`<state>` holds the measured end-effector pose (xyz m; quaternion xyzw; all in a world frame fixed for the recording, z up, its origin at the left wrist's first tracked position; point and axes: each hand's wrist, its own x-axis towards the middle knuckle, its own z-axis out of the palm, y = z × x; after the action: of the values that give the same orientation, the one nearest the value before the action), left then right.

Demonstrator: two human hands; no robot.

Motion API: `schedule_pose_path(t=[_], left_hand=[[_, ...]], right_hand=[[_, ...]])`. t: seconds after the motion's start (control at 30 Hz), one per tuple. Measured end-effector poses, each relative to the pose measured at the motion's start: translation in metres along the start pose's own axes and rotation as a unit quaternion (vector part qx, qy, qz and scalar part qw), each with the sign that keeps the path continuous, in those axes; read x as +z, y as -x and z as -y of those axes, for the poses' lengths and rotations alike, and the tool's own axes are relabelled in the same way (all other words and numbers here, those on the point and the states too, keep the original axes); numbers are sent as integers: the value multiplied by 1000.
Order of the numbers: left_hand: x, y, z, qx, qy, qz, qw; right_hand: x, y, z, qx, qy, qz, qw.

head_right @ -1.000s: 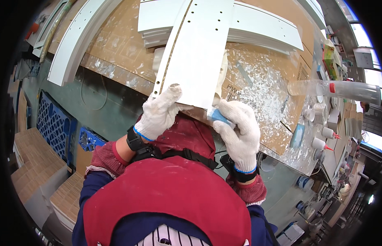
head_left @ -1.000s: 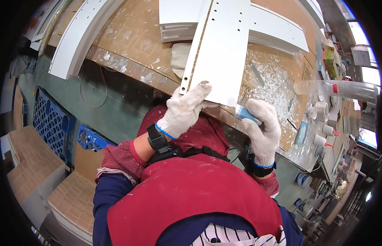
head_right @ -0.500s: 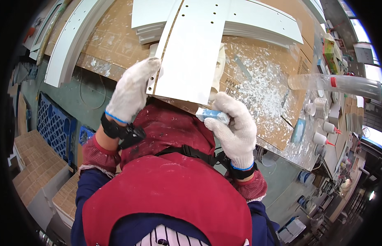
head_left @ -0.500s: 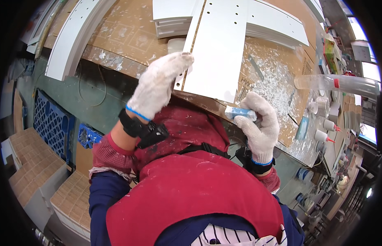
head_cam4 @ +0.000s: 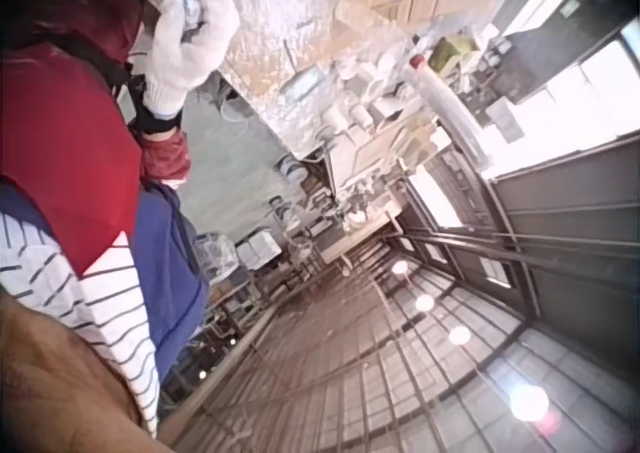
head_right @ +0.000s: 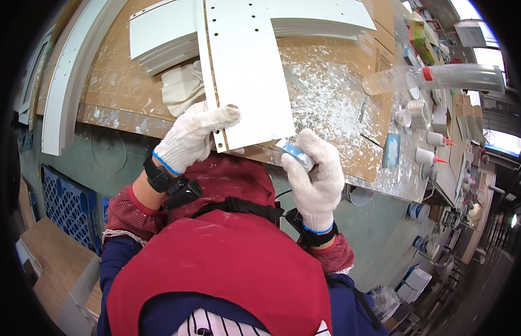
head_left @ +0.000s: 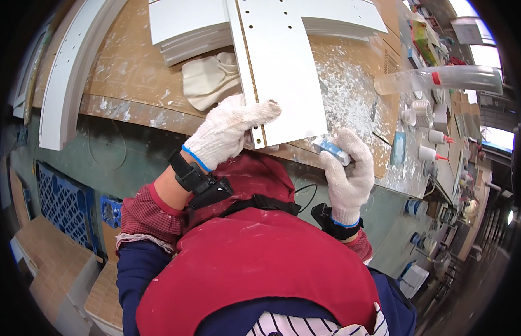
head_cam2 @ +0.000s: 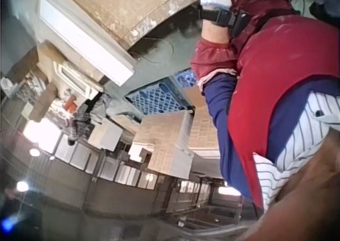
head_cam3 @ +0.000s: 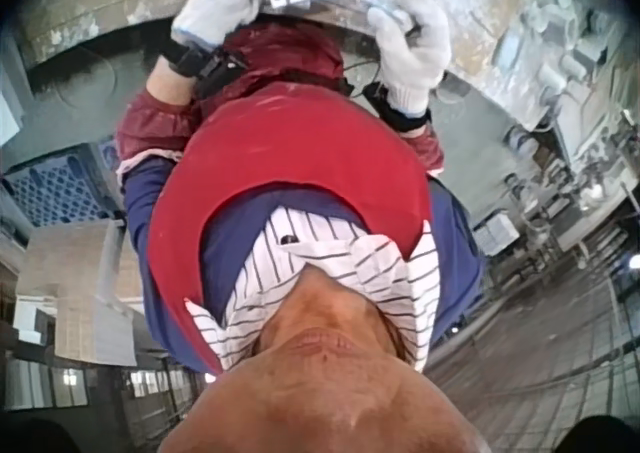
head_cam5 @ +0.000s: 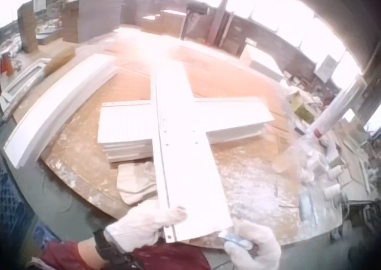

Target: The person cleans white rectangular panels with pre-drilled holes using a cloth and a small blue tool. They wipe the surfaces and edges of the panels, occasionally flipping them over to clean both sides, and place them back on the workbench.

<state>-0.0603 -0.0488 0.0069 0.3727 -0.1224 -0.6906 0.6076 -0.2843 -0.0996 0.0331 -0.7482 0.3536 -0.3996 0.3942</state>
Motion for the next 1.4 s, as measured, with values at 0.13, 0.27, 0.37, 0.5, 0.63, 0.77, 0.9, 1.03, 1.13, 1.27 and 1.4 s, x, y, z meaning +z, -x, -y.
schedule_pose_path(t=[0.13,0.27,0.37,0.5,0.63,0.77,0.9,1.03,1.13,1.27,1.4], left_hand=[[7,-5,7,5,-8,-10,1000],[8,-8,11,23,-2,-13,1000],[11,-8,11,24,-4,-5,1000],[10,-11,18,27,-1,-17,999],[2,-14,24,18,-43,-36,998],[9,-13,20,27,-30,-30,999],[7,-13,22,25,-22,-30,999],[12,-12,20,25,-2,-29,999],[11,-11,19,16,-13,-33,999],[8,-12,21,18,-28,-34,999],[8,-14,23,21,-28,-34,999]], right_hand=[[2,4,-2,-12,46,-34,998],[10,2,0,-59,113,-20,992],[10,-1,-2,-63,139,-29,988],[7,0,-9,-59,152,-61,985],[8,1,0,-57,150,-49,986],[12,1,-4,-73,138,-55,986],[7,3,-8,-35,126,-82,988],[12,-1,1,-80,147,-41,985],[8,-2,-8,-63,185,-79,978],[6,0,-8,-78,118,-70,988],[11,-1,-4,-84,176,-52,979]])
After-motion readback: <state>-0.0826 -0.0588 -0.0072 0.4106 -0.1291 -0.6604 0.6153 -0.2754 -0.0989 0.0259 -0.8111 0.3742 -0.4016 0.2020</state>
